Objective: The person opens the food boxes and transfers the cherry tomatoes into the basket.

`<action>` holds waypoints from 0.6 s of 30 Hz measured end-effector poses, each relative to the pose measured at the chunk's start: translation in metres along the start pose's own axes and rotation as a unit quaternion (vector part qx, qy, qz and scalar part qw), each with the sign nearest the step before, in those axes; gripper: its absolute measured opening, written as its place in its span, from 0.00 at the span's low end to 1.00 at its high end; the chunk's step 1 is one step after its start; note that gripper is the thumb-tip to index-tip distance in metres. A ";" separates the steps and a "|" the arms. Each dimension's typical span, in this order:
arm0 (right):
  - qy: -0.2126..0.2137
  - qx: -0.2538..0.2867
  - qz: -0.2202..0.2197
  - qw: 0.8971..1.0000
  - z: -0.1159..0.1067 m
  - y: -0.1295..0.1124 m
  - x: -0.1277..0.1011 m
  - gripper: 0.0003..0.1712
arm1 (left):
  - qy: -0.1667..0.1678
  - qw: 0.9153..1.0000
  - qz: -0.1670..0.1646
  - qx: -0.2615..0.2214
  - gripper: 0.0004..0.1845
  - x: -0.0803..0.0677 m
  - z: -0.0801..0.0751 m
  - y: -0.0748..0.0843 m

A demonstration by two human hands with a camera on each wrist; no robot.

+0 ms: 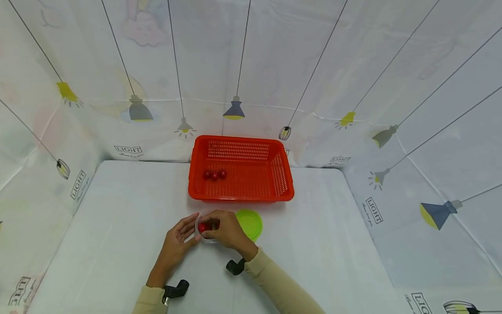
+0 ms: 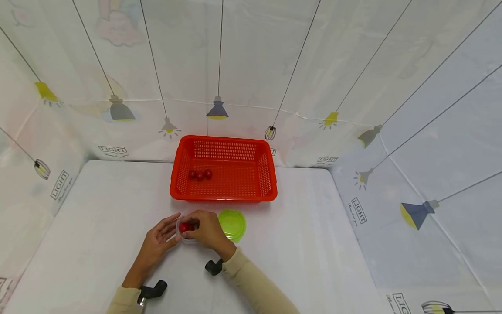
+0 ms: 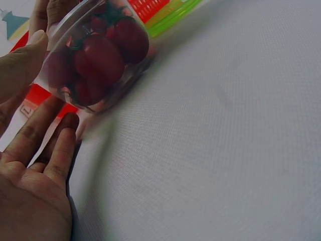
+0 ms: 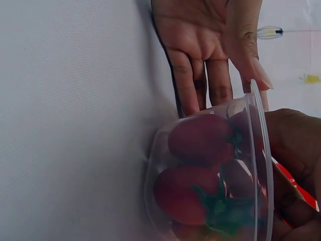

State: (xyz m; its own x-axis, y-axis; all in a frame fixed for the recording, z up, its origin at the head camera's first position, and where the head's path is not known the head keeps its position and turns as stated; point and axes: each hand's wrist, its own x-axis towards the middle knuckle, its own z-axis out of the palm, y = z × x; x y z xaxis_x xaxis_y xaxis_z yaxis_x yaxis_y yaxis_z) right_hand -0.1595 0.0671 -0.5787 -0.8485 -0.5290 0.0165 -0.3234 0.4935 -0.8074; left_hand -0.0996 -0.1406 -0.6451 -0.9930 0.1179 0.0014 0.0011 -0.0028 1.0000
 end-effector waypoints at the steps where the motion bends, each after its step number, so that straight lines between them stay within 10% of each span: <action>1: 0.001 0.001 0.001 1.000 0.000 0.000 0.000 0.19 | 0.000 1.000 0.000 -0.001 0.36 0.000 0.000 0.000; 18: 0.029 0.040 0.008 0.999 -0.023 -0.012 -0.007 0.18 | 0.000 1.000 -0.009 -0.006 0.37 0.001 0.000 -0.001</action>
State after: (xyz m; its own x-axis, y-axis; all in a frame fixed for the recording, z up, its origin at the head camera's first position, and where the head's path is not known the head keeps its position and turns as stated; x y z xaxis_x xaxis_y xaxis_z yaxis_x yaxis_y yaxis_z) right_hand -0.1594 0.0803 -0.5552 -0.8771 -0.4789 0.0354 -0.2770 0.4444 -0.8519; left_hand -0.1004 -0.1408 -0.6460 -0.9929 0.1178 -0.0163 -0.0179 -0.0129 0.9998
